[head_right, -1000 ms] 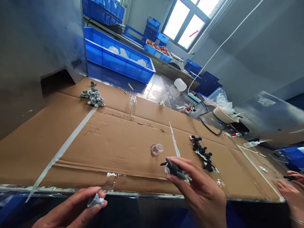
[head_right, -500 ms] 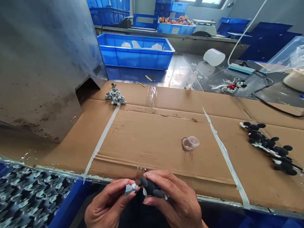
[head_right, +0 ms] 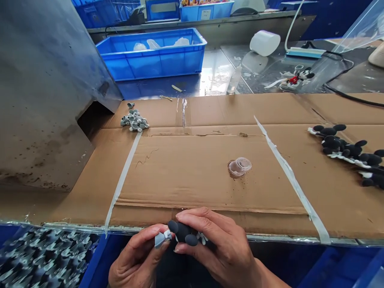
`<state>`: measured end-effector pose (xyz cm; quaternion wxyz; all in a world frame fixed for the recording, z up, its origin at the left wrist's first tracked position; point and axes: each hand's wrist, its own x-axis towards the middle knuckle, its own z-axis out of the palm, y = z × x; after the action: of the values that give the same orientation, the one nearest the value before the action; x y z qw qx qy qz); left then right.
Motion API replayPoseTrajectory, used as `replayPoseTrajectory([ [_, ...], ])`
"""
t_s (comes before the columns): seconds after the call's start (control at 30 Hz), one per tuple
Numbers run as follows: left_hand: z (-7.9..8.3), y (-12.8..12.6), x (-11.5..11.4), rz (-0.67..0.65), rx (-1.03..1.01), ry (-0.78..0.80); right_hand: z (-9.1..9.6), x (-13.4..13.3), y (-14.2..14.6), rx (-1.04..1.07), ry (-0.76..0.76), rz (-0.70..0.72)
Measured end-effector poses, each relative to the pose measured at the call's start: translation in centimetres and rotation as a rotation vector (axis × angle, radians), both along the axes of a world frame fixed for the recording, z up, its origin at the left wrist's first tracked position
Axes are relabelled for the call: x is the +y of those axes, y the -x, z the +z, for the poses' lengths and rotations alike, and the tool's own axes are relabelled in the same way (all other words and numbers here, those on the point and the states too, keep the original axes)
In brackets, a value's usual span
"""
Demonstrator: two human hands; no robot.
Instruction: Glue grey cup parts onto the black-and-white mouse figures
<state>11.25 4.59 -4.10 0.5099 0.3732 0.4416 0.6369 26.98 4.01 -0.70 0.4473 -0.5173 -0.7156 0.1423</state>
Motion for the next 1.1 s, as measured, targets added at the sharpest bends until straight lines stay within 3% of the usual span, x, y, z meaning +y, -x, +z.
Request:
replayPoseTrajectory([
  [0.5, 0.31, -0.12, 0.14, -0.015, 0.009, 0.002, -0.06, 0.09, 0.41, 0.042, -0.008, -0.025],
  [0.8, -0.36, -0.10, -0.07, 0.011, 0.022, -0.019, 0.26, 0.26, 0.47, 0.027, -0.024, 0.006],
  [1.1, -0.20, -0.14, -0.06, 0.013, -0.011, 0.048, 0.43, 0.33, 0.57, 0.019, 0.001, 0.018],
])
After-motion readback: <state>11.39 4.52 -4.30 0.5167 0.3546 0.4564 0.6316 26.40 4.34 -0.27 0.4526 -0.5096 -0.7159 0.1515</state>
